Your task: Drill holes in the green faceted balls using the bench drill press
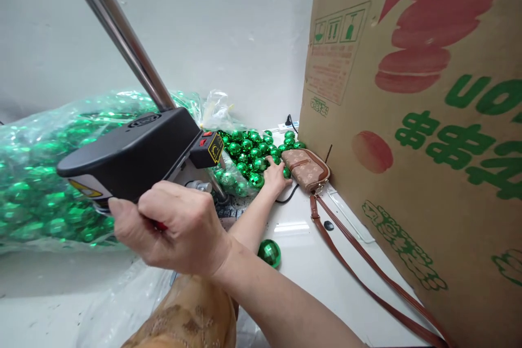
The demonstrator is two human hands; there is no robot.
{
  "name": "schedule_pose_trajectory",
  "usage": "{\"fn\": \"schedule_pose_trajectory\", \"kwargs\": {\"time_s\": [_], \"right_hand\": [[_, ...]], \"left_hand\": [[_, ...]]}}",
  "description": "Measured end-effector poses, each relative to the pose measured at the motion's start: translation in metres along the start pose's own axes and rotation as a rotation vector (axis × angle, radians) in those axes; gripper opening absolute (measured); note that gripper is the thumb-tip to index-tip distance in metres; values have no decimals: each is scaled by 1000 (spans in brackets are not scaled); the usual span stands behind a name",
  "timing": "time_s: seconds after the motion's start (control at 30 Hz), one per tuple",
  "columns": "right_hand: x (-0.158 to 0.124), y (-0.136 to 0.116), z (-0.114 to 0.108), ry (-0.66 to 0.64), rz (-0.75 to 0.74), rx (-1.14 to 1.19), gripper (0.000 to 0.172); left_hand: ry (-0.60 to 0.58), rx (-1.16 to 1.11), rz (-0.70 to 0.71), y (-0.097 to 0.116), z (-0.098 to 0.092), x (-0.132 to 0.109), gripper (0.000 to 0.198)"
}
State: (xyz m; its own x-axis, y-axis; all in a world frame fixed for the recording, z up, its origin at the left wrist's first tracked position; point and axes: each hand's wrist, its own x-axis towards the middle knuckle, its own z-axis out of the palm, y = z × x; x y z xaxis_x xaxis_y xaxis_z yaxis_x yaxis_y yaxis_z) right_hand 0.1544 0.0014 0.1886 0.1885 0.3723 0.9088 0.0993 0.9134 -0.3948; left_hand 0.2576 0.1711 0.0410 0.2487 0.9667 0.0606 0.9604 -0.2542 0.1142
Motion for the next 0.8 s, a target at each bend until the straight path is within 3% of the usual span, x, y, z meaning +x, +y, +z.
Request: {"fn": "schedule_pose_trajectory", "kwargs": {"time_s": [0.17,0.4,0.5,0.6,0.8], "right_hand": [[-3,1,3,-24,33,-7,45],[-4,-1,1,-68,51,-92,49],[-4,0,0,-43,7,-100,49],[-5,1,1,-1,-31,-90,47],[-6,1,4,95,-43,-73,46]], "left_hand": [[74,-96,59,-5,-8,-7,54],[212,-210,226,-2,-45,-35,59],[236,-248,291,-4,-52,-65,59],[242,-255,307,-16,-48,-104,56],[319,-310,278,-73,-18,-184,54]]}}
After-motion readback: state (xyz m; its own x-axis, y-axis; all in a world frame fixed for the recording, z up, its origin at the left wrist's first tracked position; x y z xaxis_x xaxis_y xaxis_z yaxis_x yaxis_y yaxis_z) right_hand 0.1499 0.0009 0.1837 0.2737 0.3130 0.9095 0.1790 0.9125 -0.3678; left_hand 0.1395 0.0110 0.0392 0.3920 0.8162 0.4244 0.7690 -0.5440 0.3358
